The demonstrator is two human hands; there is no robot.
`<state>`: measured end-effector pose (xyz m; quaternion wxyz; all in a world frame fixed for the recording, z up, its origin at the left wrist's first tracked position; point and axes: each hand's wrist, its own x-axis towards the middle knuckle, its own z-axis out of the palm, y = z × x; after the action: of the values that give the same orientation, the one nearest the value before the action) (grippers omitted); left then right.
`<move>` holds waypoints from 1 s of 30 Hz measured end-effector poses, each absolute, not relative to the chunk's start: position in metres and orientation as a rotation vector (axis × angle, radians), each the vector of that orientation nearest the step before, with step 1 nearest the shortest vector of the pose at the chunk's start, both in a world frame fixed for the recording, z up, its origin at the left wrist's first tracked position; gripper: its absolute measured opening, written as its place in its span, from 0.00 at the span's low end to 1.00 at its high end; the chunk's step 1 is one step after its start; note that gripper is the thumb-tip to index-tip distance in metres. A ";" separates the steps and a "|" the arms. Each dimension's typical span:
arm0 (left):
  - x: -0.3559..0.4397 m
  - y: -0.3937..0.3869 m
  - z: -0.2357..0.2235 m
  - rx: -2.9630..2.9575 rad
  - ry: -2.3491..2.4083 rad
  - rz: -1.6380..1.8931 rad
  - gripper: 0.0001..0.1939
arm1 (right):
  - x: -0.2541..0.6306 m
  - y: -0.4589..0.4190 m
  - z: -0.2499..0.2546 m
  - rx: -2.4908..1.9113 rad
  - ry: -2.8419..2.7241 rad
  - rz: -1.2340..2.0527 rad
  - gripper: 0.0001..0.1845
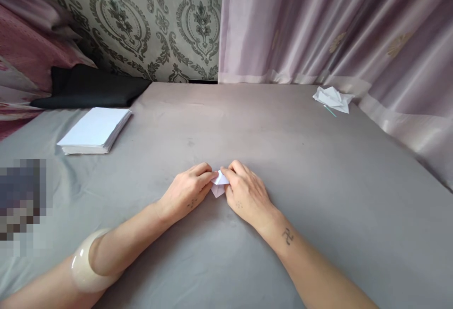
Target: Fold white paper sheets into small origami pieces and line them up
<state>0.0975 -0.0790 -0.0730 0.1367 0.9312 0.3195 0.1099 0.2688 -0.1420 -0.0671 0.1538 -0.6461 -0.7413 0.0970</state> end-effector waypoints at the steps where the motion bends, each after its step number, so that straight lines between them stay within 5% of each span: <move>1: 0.097 -0.079 -0.073 2.685 0.932 0.332 0.12 | 0.269 -0.142 -0.067 -1.851 -2.120 0.287 0.22; 10: 0.092 -0.075 -0.073 2.733 0.829 0.396 0.11 | 0.274 -0.148 -0.072 -1.776 -2.002 0.309 0.10; 30: 0.080 -0.067 -0.067 3.160 0.443 0.265 0.16 | 0.266 -0.162 -0.058 -1.811 -2.408 -0.054 0.16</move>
<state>0.0804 -0.0667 -0.0667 -0.0301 0.9865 0.1383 0.0828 0.2662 -0.1625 -0.0575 0.0639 -0.5997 -0.7975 -0.0178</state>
